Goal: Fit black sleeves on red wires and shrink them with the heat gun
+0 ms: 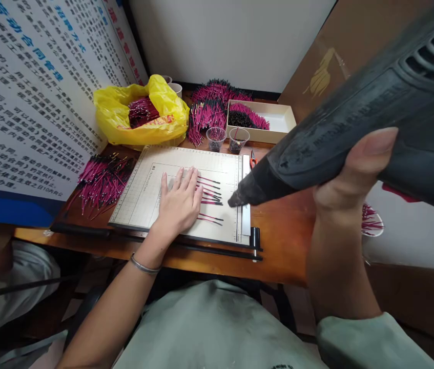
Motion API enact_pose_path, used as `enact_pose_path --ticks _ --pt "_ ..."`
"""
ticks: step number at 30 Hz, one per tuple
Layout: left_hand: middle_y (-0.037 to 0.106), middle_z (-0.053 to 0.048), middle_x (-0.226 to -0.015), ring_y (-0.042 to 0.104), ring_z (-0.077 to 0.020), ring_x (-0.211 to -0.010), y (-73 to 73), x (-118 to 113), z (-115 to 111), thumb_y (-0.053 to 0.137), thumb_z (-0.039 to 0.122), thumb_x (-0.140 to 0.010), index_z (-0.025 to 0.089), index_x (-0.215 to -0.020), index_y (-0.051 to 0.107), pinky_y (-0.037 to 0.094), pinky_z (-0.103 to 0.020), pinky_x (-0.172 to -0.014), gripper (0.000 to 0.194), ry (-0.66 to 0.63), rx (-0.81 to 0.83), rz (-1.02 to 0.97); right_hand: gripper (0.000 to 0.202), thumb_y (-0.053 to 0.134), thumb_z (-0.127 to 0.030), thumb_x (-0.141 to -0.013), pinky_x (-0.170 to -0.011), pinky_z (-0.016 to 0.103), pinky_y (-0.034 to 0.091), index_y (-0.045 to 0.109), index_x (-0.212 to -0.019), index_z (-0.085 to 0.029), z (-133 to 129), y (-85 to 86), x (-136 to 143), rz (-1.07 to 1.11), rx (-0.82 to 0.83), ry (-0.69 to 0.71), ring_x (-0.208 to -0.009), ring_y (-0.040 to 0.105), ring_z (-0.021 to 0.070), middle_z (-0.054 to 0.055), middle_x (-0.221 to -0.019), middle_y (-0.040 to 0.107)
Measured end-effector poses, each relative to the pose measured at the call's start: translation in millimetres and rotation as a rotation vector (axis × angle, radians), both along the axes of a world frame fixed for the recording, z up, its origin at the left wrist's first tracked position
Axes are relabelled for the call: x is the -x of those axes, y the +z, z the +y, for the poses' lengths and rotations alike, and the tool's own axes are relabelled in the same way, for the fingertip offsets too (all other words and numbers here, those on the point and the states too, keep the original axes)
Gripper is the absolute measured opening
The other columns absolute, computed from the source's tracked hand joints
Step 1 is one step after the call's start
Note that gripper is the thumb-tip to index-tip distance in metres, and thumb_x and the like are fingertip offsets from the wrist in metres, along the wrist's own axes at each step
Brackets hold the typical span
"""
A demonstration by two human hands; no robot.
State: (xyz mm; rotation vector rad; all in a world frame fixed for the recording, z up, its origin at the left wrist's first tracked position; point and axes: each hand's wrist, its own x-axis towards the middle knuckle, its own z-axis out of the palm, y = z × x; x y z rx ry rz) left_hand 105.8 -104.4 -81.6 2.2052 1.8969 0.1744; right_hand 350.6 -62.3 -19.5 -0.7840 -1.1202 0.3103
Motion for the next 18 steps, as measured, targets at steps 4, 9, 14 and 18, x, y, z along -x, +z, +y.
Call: enact_pose_path --ticks 4,9,14,18 --pt "0.033 -0.007 -0.171 0.024 -0.0291 -0.163 1.8 9.9 -4.5 0.017 0.035 -0.106 0.012 -0.164 0.034 0.006 -0.063 -0.134 0.065 0.048 -0.071 -0.068 0.028 0.057 -0.032 -0.096 -0.117 0.046 0.046 0.076 -0.116 -0.032 -14.2 7.4 10.0 -0.053 -0.031 -0.090 -0.161 0.022 0.0215 -0.004 -0.129 0.070" --pt "0.043 -0.013 -0.166 0.031 -0.0311 -0.160 -0.2 25.9 -20.4 0.020 0.036 -0.105 0.009 -0.157 0.046 0.005 -0.064 -0.133 0.063 0.092 -0.232 -0.223 0.030 0.049 -0.039 -0.100 -0.123 0.047 0.038 0.078 -0.106 -0.034 -28.1 -0.8 11.4 0.005 -0.004 0.043 -0.158 0.034 0.0189 -0.007 -0.132 0.068" --pt "0.075 -0.014 -0.129 0.065 -0.0295 -0.127 5.1 34.4 -39.1 0.034 0.040 -0.105 0.017 -0.125 0.069 0.032 -0.055 -0.122 0.046 0.100 -0.413 -0.489 0.020 0.067 -0.019 -0.091 -0.107 0.039 0.055 0.076 -0.108 -0.025 4.2 -7.9 19.9 0.156 0.021 0.069 -0.146 0.051 0.0168 0.000 -0.124 0.072" --pt "0.078 -0.009 -0.090 0.072 -0.0231 -0.088 9.0 30.0 -63.0 0.042 0.038 -0.102 0.019 -0.106 0.071 0.052 -0.039 -0.090 0.035 0.018 -0.389 -0.703 0.026 0.065 0.000 -0.085 -0.089 0.018 0.058 0.076 -0.096 -0.022 8.2 6.2 27.6 0.428 0.010 0.076 -0.121 0.067 0.0075 -0.004 -0.107 0.076"
